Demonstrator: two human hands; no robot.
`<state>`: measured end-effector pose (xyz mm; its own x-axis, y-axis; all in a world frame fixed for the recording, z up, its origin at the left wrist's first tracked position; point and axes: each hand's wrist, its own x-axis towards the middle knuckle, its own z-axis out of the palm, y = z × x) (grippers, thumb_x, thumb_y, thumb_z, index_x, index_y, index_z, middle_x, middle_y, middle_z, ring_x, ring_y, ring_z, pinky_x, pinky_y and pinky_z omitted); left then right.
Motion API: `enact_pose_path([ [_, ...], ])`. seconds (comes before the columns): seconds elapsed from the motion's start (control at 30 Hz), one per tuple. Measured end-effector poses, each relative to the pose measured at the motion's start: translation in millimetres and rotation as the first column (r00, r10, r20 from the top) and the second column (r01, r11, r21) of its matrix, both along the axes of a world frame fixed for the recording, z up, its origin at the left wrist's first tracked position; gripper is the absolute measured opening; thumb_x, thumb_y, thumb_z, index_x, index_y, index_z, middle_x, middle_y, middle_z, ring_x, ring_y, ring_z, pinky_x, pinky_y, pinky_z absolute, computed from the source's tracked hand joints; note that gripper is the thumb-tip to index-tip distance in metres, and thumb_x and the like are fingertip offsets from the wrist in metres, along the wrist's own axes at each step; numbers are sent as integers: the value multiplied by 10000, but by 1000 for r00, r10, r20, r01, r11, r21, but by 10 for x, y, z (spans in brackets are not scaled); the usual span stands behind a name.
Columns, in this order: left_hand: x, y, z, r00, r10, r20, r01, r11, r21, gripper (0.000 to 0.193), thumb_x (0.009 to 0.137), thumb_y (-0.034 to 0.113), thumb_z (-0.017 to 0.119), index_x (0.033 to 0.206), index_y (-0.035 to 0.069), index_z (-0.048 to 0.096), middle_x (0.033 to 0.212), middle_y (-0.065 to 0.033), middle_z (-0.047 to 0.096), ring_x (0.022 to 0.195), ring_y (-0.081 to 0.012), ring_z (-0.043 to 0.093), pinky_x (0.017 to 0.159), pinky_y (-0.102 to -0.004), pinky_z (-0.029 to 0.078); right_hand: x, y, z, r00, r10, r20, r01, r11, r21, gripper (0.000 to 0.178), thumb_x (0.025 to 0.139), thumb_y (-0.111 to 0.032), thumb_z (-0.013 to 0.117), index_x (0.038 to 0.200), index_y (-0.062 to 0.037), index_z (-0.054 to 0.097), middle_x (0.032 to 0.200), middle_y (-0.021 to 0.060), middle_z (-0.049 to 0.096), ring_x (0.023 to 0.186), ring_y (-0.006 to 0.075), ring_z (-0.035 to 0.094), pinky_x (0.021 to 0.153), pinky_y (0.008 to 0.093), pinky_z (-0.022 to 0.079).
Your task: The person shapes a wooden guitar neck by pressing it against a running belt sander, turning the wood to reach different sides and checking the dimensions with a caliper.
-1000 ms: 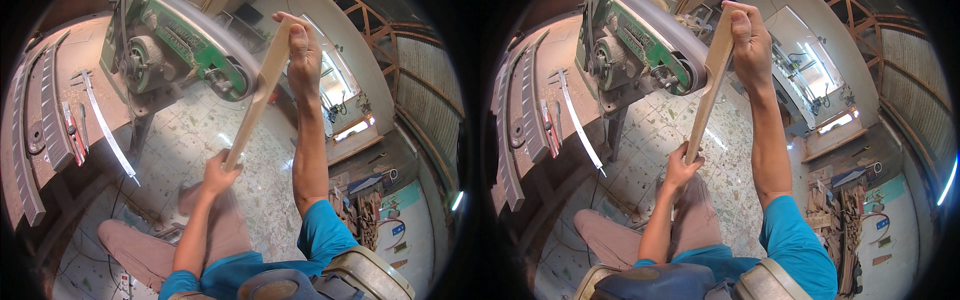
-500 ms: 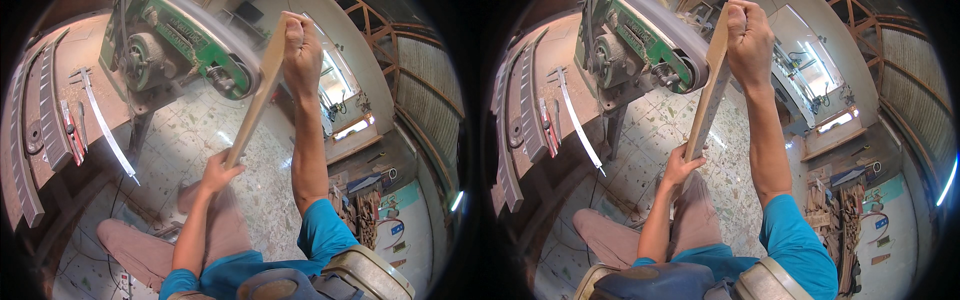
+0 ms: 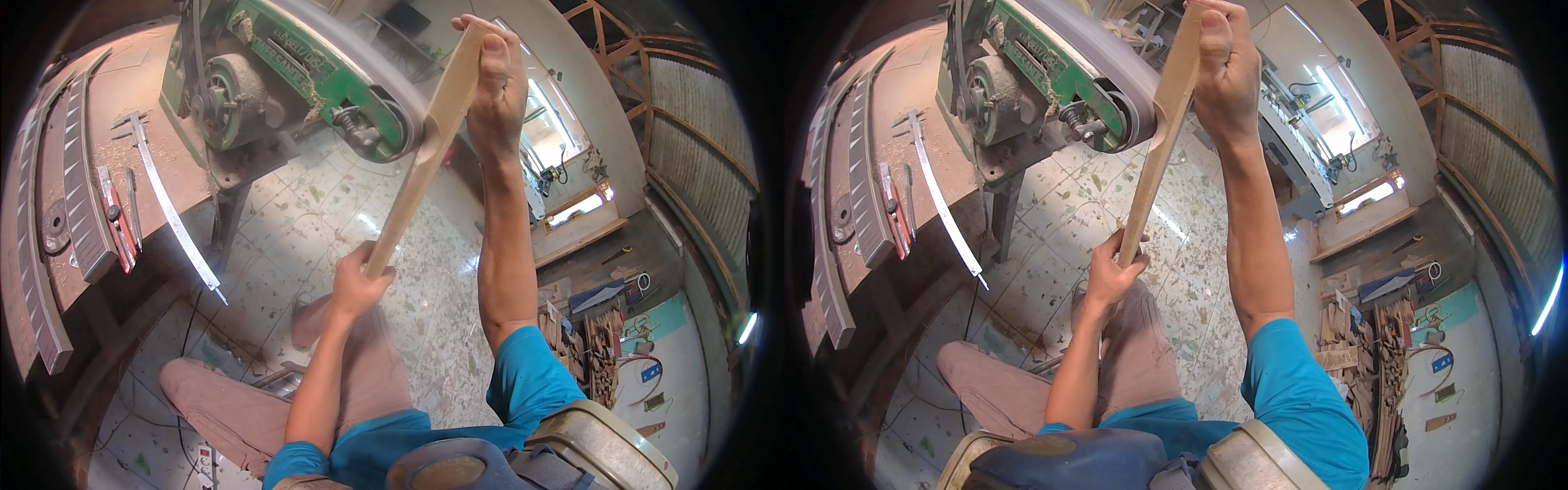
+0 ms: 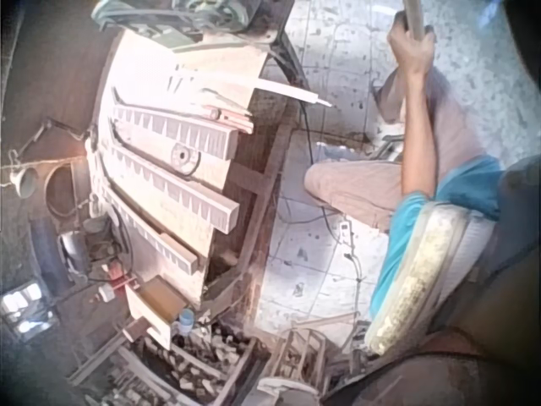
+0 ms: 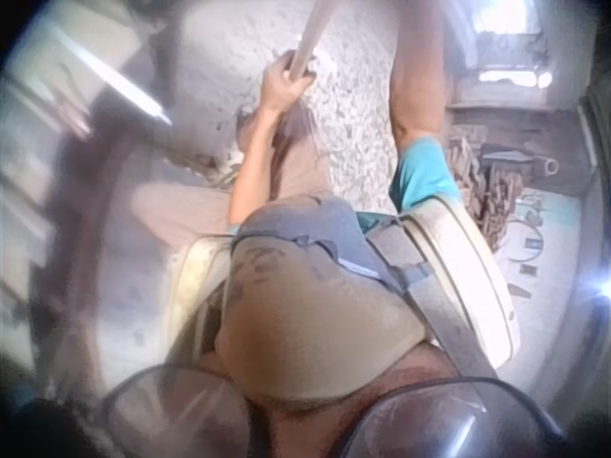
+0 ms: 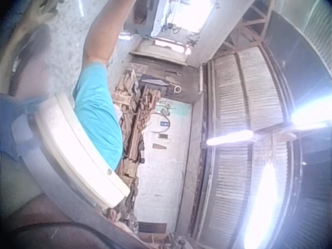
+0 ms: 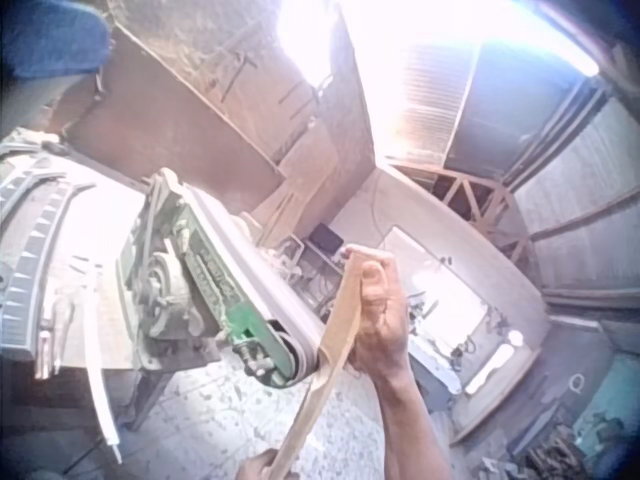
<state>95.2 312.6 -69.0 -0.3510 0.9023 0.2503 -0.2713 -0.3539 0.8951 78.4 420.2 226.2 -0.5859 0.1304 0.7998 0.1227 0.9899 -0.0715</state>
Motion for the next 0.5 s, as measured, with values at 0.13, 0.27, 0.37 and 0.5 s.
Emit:
enact_pose_path([
  [0.13, -61, 83, -92, 982, -164, 95, 160, 986, 39, 460, 759, 179, 794, 1152, -47, 717, 907, -140, 739, 838, -202, 695, 783, -337, 531, 8, 9, -27, 982, -184, -37, 187, 976, 108, 456, 1126, -412, 421, 1235, -27, 639, 1112, 92, 702, 906, 143, 632, 826, 309, 519],
  [0.27, -94, 182, -231, 918, -328, 224, 317, 944, 86, 545, 764, 194, 804, 1226, -74, 698, 911, -96, 725, 837, -170, 661, 792, -321, 516, -34, -23, -43, 874, -467, -133, 481, 791, 379, 443, 1121, -397, 440, 1187, -16, 656, 1013, 88, 706, 850, 154, 645, 787, 318, 523],
  [0.37, -108, 172, -234, 912, -324, 252, 314, 946, 81, 522, 768, 186, 794, 1218, -63, 703, 901, -88, 719, 821, -166, 649, 780, -325, 512, -49, -71, -79, 813, -557, -170, 574, 720, 390, 441, 1118, -403, 441, 1193, -23, 651, 1056, 86, 711, 882, 167, 662, 791, 323, 531],
  [0.5, -146, -43, 55, 993, -112, 38, 113, 993, -15, 412, 760, 151, 753, 1127, -33, 719, 864, -134, 715, 771, -205, 658, 750, -351, 518, -3, -29, -46, 990, -106, -93, 108, 994, 12, 431, 1117, -402, 437, 1204, -34, 645, 1093, 79, 710, 904, 180, 670, 776, 328, 541],
])
